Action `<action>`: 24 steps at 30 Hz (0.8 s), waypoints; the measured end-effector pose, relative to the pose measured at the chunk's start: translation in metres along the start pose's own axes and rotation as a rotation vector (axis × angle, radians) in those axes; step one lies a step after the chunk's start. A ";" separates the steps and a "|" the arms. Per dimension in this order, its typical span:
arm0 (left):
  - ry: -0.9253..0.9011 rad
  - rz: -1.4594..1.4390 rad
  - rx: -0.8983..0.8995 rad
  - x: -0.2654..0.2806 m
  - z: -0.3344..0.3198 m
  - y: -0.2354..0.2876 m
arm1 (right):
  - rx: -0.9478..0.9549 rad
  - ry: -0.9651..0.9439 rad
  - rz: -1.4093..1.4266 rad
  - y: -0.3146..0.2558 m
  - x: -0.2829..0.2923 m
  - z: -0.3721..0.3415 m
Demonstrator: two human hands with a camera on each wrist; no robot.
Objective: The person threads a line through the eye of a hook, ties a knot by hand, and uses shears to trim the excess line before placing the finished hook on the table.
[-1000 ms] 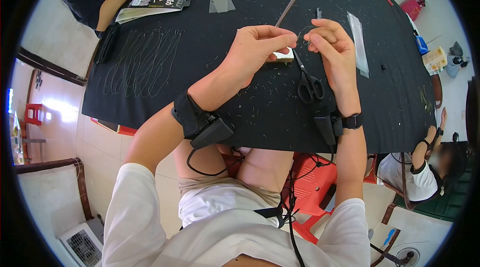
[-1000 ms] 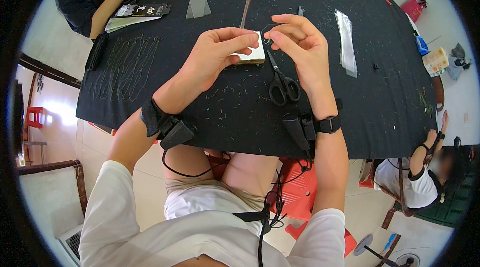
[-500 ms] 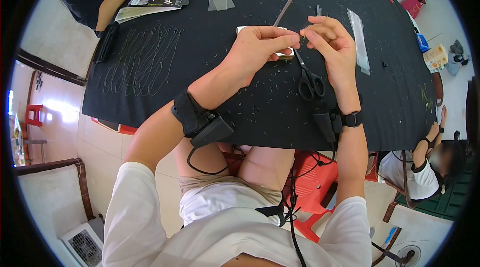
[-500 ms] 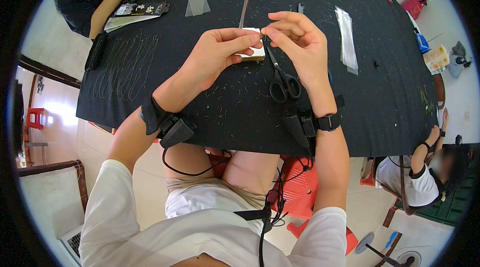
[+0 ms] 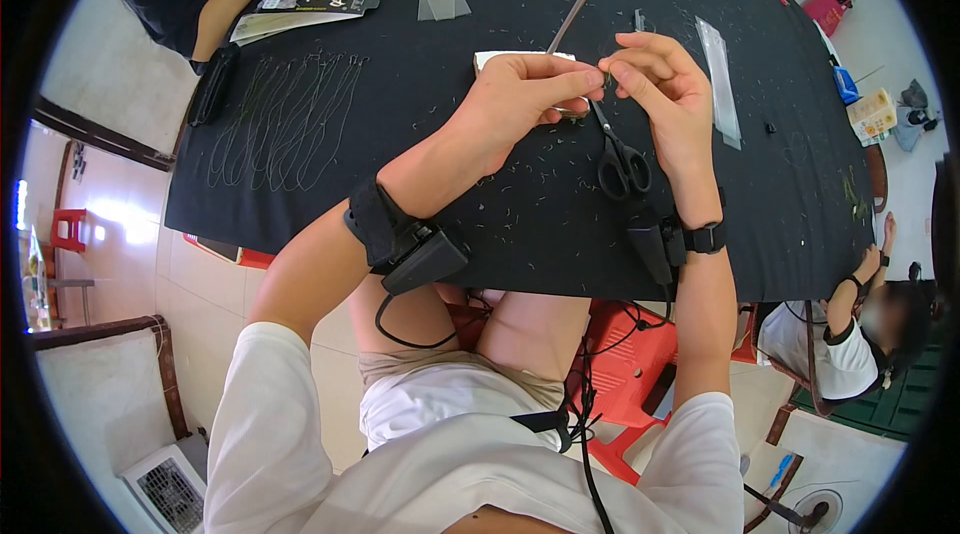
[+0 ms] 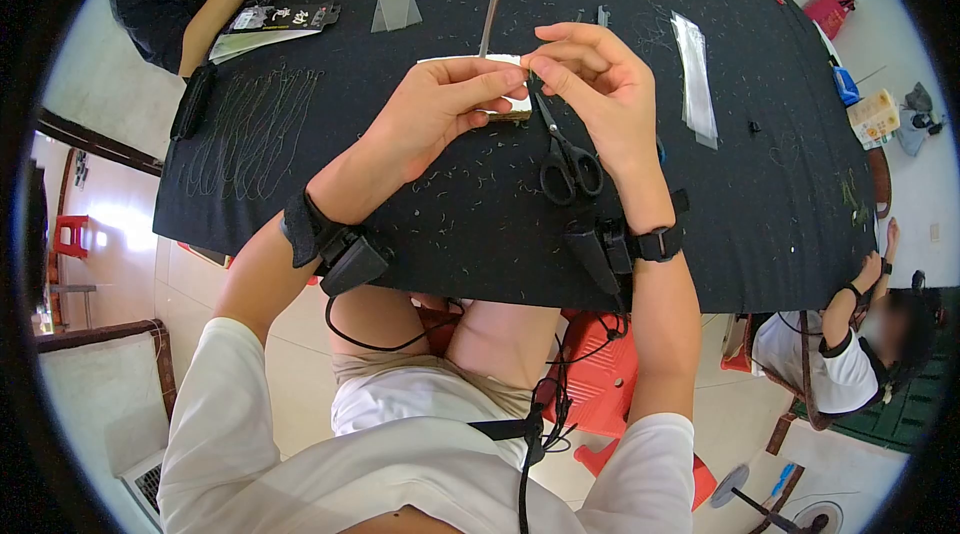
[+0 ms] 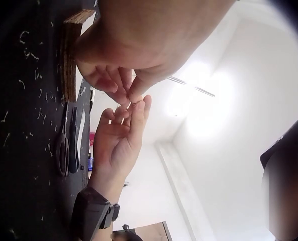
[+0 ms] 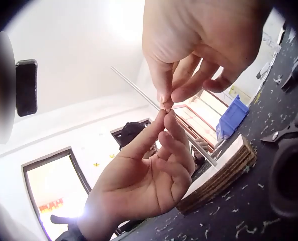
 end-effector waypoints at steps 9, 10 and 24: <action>-0.011 -0.001 -0.003 0.000 0.000 -0.001 | 0.028 0.057 -0.029 -0.003 0.002 -0.001; -0.007 0.009 -0.007 0.000 0.000 -0.001 | 0.028 0.057 -0.029 -0.003 0.003 -0.001; 0.043 -0.006 -0.081 0.004 0.000 0.007 | -0.071 -0.023 -0.064 0.010 -0.004 -0.004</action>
Point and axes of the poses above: each hand's wrist, its own z-axis towards the middle knuckle, its own x-axis out of the back of the hand, y = z × x, the point moved 8 cm from there along z, towards the middle knuckle, and after that the axes turned 9 degrees about y, right-handed, at the moved point
